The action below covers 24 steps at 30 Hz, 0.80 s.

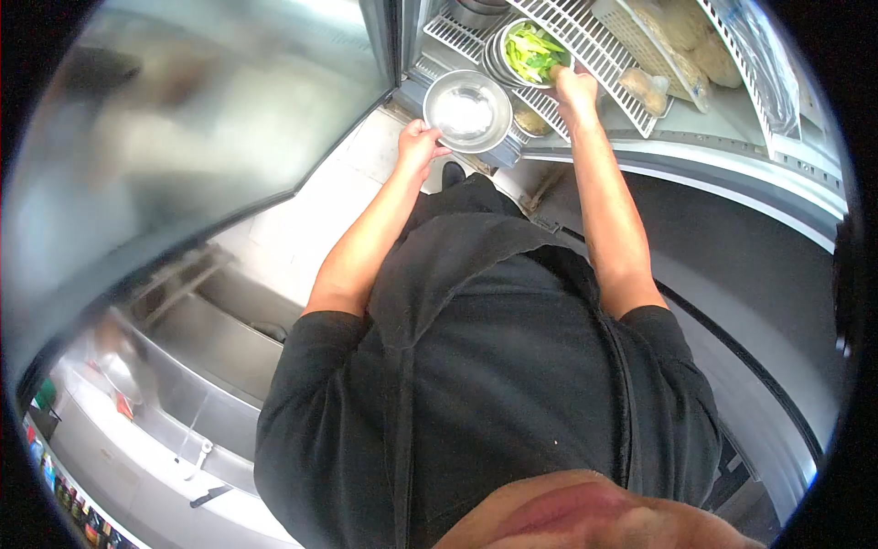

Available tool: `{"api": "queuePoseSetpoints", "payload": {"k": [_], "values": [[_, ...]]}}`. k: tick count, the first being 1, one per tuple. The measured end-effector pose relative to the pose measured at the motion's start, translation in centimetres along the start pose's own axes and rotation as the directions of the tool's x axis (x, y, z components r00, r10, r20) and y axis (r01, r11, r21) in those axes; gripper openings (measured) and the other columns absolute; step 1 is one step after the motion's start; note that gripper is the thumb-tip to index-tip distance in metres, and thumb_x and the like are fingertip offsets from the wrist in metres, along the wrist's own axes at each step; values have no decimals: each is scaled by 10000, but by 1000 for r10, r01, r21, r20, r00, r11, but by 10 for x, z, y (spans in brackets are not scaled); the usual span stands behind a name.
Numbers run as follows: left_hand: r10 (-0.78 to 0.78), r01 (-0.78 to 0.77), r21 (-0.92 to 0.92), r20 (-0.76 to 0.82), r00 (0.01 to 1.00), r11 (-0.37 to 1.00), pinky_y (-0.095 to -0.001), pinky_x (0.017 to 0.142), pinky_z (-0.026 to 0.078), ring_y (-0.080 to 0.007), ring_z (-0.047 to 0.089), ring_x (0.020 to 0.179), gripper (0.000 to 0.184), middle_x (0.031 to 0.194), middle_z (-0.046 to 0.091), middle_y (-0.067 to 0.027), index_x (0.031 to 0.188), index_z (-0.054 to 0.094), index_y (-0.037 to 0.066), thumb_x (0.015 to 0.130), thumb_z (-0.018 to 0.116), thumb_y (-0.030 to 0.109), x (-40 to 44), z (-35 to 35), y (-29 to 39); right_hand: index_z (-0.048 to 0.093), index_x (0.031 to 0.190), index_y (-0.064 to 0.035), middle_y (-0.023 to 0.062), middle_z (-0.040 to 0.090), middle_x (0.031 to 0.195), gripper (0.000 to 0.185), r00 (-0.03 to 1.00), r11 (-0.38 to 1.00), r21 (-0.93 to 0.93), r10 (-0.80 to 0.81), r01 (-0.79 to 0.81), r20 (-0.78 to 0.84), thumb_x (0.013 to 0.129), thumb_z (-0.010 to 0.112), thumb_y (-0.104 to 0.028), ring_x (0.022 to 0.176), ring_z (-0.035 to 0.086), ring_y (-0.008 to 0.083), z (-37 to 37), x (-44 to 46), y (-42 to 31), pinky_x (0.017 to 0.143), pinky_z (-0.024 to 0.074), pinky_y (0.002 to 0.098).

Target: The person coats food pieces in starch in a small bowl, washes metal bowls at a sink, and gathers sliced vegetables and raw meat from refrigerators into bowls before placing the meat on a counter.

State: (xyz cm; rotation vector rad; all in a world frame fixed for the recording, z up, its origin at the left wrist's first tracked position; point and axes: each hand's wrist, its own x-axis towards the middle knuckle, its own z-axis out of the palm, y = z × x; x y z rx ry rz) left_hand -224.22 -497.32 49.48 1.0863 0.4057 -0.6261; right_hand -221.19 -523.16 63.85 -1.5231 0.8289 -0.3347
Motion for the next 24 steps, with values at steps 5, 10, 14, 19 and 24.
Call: {"api": "queuePoseSetpoints", "payload": {"k": [5, 10, 14, 19, 24], "values": [[7, -7, -13, 6, 1000, 1000, -336, 526, 594, -156, 571, 572, 179, 676, 490, -26, 707, 452, 65, 805, 576, -20, -1, -4, -1, 538, 1134, 104, 232, 608, 1098, 372, 983, 984, 108, 125, -141, 138, 766, 496, 80, 938, 653, 367, -8, 1, -2, 775, 589, 516], [2, -2, -1, 7, 1000, 1000, -329, 517, 590, -152, 566, 559, 171, 668, 487, -19, 707, 457, 59, 807, 572, -20, 2, -2, 3, 550, 1101, 100, 220, 624, 1037, 356, 988, 983, 143, 100, -116, 117, 751, 494, 71, 852, 672, 349, -7, 2, -3, 659, 614, 469], [-21, 21, 16, 15, 1000, 1000, -328, 526, 591, -151, 567, 566, 155, 657, 480, -16, 711, 470, 51, 808, 571, -15, 1, -3, 3, 527, 1086, 136, 239, 608, 1042, 341, 977, 977, 107, 172, -185, 122, 756, 482, 64, 865, 666, 350, -11, -3, -4, 650, 617, 471], [-15, 17, -40, 32, 999, 999, -342, 534, 592, -148, 547, 547, 147, 655, 482, -21, 709, 473, 50, 807, 562, -15, 9, -2, -4, 497, 1084, 140, 232, 587, 1020, 321, 971, 973, 101, 193, -208, 140, 789, 455, 19, 850, 648, 329, -8, 2, -16, 650, 619, 461], [-21, 23, -52, 28, 999, 998, -352, 532, 591, -153, 545, 541, 152, 662, 491, -25, 704, 472, 55, 805, 553, -23, 15, -3, -10, 492, 1111, 47, 168, 548, 996, 330, 950, 947, 135, 269, -291, 158, 792, 466, -31, 849, 568, 301, -10, 20, -6, 769, 552, 546]]}}
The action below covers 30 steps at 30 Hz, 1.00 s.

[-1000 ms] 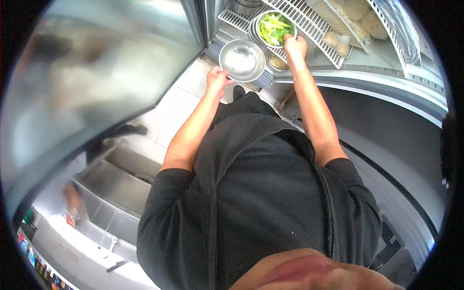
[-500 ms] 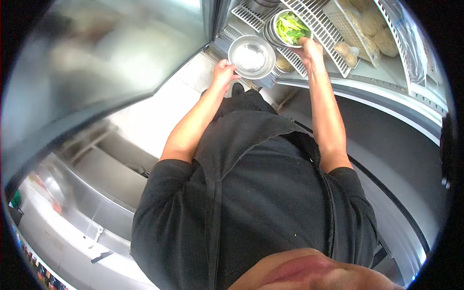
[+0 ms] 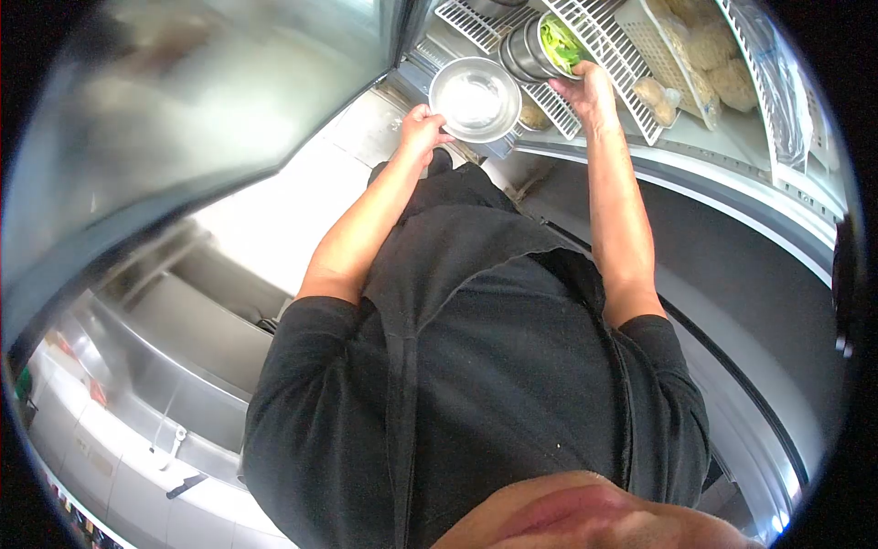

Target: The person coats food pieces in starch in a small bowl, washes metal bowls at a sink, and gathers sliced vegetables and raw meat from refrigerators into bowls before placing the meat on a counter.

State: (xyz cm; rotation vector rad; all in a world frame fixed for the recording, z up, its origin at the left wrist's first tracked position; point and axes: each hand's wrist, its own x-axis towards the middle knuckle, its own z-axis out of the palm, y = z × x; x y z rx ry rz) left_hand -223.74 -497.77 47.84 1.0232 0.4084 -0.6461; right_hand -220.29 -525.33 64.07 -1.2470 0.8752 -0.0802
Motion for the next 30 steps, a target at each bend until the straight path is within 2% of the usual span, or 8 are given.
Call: {"api": "queuePoseSetpoints", "payload": {"k": [1, 2, 4, 9, 13, 16, 19, 30], "values": [[-3, 3, -4, -3, 1000, 1000, -352, 529, 591, -156, 550, 544, 153, 664, 495, -27, 704, 471, 56, 804, 553, -25, 2, -1, -1, 490, 1120, 33, 157, 540, 1002, 339, 1000, 999, 32, 16, -15, -15, 789, 471, -40, 876, 552, 301, 5, -3, 1, 814, 532, 573], [0, 0, -8, 1, 1000, 1000, -347, 530, 594, -174, 582, 561, 129, 695, 535, -59, 728, 482, 46, 808, 553, -27, 2, -3, -3, 483, 1128, 6, 144, 514, 1044, 356, 999, 999, -30, 22, -23, -34, 777, 476, -53, 978, 505, 314, 7, -9, -1, 911, 449, 639], [7, -7, -19, 7, 1000, 1000, -336, 532, 599, -209, 648, 595, 84, 758, 616, -121, 776, 505, 24, 814, 555, -31, 0, -6, -4, 472, 1136, 10, 149, 499, 1078, 366, 1000, 1000, -21, 17, -18, -19, 774, 465, -50, 1031, 483, 329, 13, -9, 0, 901, 458, 646], [14, -13, 29, -55, 998, 1000, -338, 526, 597, -218, 648, 603, 92, 756, 609, -122, 768, 498, 29, 807, 556, -31, 1, -10, -2, 463, 1140, 61, 195, 515, 1096, 361, 996, 1000, 1, -11, 11, 84, 792, 438, -34, 994, 568, 343, 14, 11, 6, 788, 558, 597], [9, -3, 33, -176, 984, 999, -319, 483, 579, -175, 609, 582, 106, 707, 567, -76, 722, 501, 35, 784, 532, -45, 3, -14, -6, 467, 1149, 58, 198, 537, 1098, 356, 998, 1000, -1, -27, 27, 53, 809, 438, -41, 1019, 578, 350, 20, 6, 5, 789, 561, 583], [38, -27, 68, -159, 986, 997, -315, 486, 576, -178, 607, 577, 82, 703, 571, -80, 736, 511, 21, 783, 522, -46, 17, -18, -16, 472, 1153, 54, 188, 550, 1083, 351, 997, 999, -27, -26, 28, 71, 820, 445, -54, 1023, 578, 334, 20, 4, 5, 777, 563, 577], [25, -5, 124, -156, 987, 992, -336, 543, 591, -225, 646, 653, 77, 825, 618, -115, 874, 532, 7, 807, 521, -31, 34, -14, -22, 480, 1146, 53, 173, 559, 1064, 344, 999, 993, -119, -19, 22, 26, 824, 449, -65, 1002, 590, 310, 18, 3, 3, 757, 563, 568], [-17, 24, 59, -117, 993, 998, -354, 578, 597, -267, 677, 780, 244, 959, 649, -153, 1034, 548, -18, 801, 484, -56, 42, 17, -13, 496, 1141, 124, 246, 575, 1107, 378, 995, 989, -145, 30, -15, 100, 815, 471, -65, 939, 639, 341, 12, -2, 21, 701, 607, 481]]}}
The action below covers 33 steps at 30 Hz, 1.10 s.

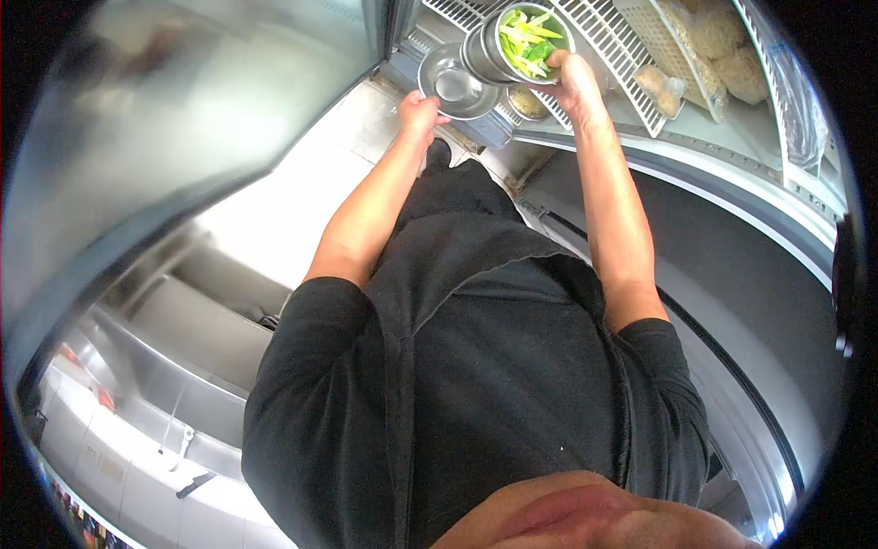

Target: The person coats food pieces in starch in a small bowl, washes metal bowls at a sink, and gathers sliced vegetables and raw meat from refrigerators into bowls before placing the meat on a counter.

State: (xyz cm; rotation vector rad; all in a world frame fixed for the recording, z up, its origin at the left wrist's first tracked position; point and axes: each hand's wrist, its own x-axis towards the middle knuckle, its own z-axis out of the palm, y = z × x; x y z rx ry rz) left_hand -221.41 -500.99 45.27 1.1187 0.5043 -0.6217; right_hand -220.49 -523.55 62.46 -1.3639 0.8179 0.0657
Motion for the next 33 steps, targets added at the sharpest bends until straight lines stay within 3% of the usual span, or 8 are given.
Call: {"api": "queuePoseSetpoints", "payload": {"k": [7, 10, 14, 18, 21, 25, 31, 33], "values": [[64, -66, -129, -22, 998, 989, -321, 471, 568, -243, 661, 609, 189, 835, 660, -154, 946, 572, -43, 795, 458, -43, 2, 2, -5, 498, 1161, 128, 228, 597, 1108, 400, 993, 990, -95, 111, -107, 45, 807, 478, -58, 949, 645, 329, 27, -8, 22, 752, 585, 473], [116, -118, -67, -41, 992, 991, -314, 451, 559, -238, 649, 558, 196, 797, 660, -157, 938, 578, -42, 788, 452, -46, 3, -4, -5, 489, 1167, 137, 236, 597, 1107, 408, 990, 988, -95, 126, -120, 62, 810, 461, -59, 950, 645, 334, 41, -23, 23, 759, 585, 481], [73, -82, -72, -126, 989, 994, -311, 432, 552, -231, 641, 542, 182, 776, 653, -148, 904, 585, -39, 777, 455, -51, -9, -24, -10, 475, 1199, 95, 233, 546, 1211, 459, 963, 975, 13, 217, -222, 160, 770, 450, -66, 1060, 590, 354, 37, -28, 18, 887, 515, 560], [45, -60, -110, -129, 991, 992, -330, 451, 574, -234, 656, 587, 209, 818, 660, -149, 941, 580, -42, 781, 447, -66, -22, -38, -10, 475, 1220, 76, 215, 556, 1206, 476, 987, 994, 0, 105, -106, 124, 767, 469, -73, 1072, 587, 344, 25, -45, -13, 938, 490, 563], [69, -76, -97, -79, 995, 992, -366, 491, 596, -273, 674, 642, 248, 839, 639, -153, 976, 555, -26, 765, 439, -88, -26, -49, -9, 464, 1237, 78, 197, 567, 1201, 475, 990, 993, 88, 65, -77, 124, 777, 451, -35, 1079, 590, 344, -3, -19, -10, 945, 490, 568], [64, -76, -112, -106, 992, 991, -359, 482, 597, -271, 677, 639, 265, 845, 642, -159, 987, 571, -31, 765, 437, -88, -39, -50, 3, 453, 1224, 115, 255, 557, 1173, 437, 1000, 1000, 31, 6, -7, 18, 814, 401, -23, 1037, 610, 368, -22, 28, 13, 786, 590, 511], [103, -112, -93, -96, 990, 989, -349, 481, 597, -268, 675, 639, 269, 864, 646, -174, 1007, 569, -42, 777, 439, -90, -43, -57, 9, 496, 1214, 78, 195, 605, 1070, 474, 973, 976, 184, 152, -120, -173, 874, 630, -224, 966, 620, 322, -33, 80, 51, 828, 559, 453], [104, -113, -84, -104, 989, 990, -344, 482, 596, -268, 676, 646, 261, 863, 645, -175, 1001, 567, -46, 780, 436, -90, -49, -57, 12, 549, 1174, 57, 166, 635, 1029, 504, 984, 991, -133, -26, 2, -178, 843, 688, -297, 949, 632, 291, -24, 38, 52, 806, 552, 406]]}}
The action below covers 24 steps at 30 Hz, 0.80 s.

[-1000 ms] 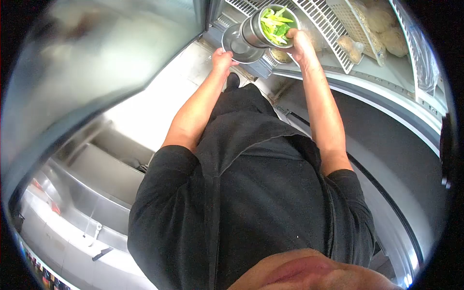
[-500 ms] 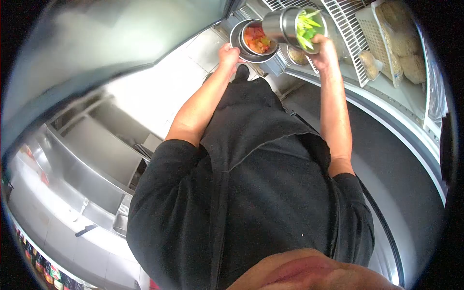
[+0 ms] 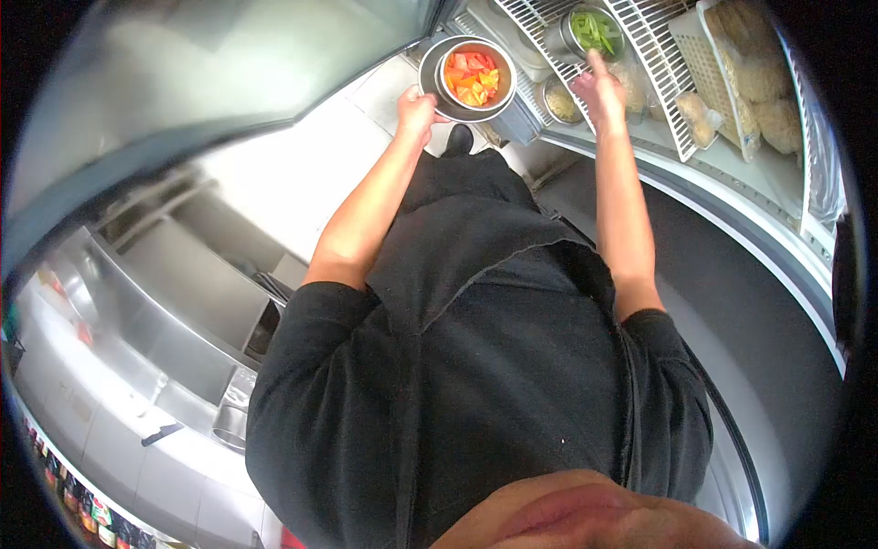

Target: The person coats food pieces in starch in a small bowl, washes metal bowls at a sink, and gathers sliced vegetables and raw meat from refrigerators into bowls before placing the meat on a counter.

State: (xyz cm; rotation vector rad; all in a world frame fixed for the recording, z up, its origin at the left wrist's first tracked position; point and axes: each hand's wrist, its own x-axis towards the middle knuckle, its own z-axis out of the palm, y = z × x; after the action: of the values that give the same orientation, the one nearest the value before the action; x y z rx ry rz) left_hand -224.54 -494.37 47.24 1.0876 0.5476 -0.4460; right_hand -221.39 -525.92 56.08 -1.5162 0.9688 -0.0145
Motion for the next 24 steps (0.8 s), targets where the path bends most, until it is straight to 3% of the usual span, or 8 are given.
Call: {"api": "queuePoseSetpoints", "payload": {"k": [2, 5, 7, 10, 13, 14, 18, 24], "values": [[-8, 8, 1, -12, 1000, 1000, -338, 483, 594, -270, 677, 658, 253, 861, 644, -174, 994, 565, -49, 782, 432, -89, -3, 2, 7, 604, 1132, 19, 136, 667, 998, 494, 958, 903, -318, -264, 287, 115, 808, 732, -331, 928, 647, 250, 22, -65, -9, 787, 539, 361], [12, -13, 18, 48, 999, 1000, -329, 484, 588, -269, 675, 657, 237, 852, 643, -168, 980, 563, -44, 784, 437, -82, 0, 5, 7, 629, 1155, -83, 129, 675, 1070, 450, 652, 349, -565, -546, 748, 526, 768, 730, -291, 947, 659, 239, 71, -121, -9, 814, 525, 359], [56, -59, 48, 76, 996, 997, -326, 483, 583, -269, 673, 649, 222, 845, 644, -165, 965, 562, -39, 783, 442, -78, 5, 9, 4, 645, 1089, -99, 195, 664, 994, 402, 615, 169, -627, -498, 760, 612, 705, 686, -212, 972, 639, 341, 103, -122, -10, 841, 514, 439], [66, -69, 59, 58, 996, 996, -327, 480, 580, -267, 666, 626, 203, 837, 647, -164, 945, 562, -31, 782, 448, -72, 5, 9, 5, 638, 1049, -94, 180, 673, 965, 355, 635, 106, -645, -354, 757, 687, 704, 649, -175, 938, 644, 354, 119, -115, -9, 807, 514, 457], [41, -45, 87, 44, 998, 995, -331, 474, 579, -267, 665, 634, 197, 835, 646, -163, 931, 560, -28, 779, 444, -74, 0, 12, 9, 640, 939, -77, 177, 679, 886, 256, 623, 166, -605, -318, 778, 714, 705, 643, -180, 900, 649, 362, 113, -102, 6, 781, 513, 462], [33, -37, 92, 49, 998, 995, -332, 474, 579, -268, 667, 641, 198, 842, 645, -164, 935, 559, -29, 779, 444, -74, -4, 12, 12, 623, 833, -62, 149, 676, 780, 166, 602, 229, -558, -372, 797, 707, 707, 665, -161, 777, 678, 307, 110, -96, 13, 701, 528, 420], [35, -35, -6, 50, 998, 999, -310, 455, 566, -238, 663, 616, 180, 818, 637, -152, 907, 565, -41, 779, 441, -66, -11, 11, 14, 622, 794, -61, 28, 632, 687, 128, 835, 805, -466, -64, 367, 546, 724, 726, -86, 572, 617, 105, 101, -92, -4, 473, 479, 283], [36, -39, 31, 94, 995, 999, -326, 507, 590, -268, 675, 702, 273, 922, 631, -176, 1050, 522, -38, 793, 438, -75, -11, 22, 31, 613, 868, -40, 46, 645, 763, 98, 818, 979, -39, -146, 201, 556, 814, 695, -45, 636, 628, 119, 84, -94, -46, 531, 506, 234]]}}
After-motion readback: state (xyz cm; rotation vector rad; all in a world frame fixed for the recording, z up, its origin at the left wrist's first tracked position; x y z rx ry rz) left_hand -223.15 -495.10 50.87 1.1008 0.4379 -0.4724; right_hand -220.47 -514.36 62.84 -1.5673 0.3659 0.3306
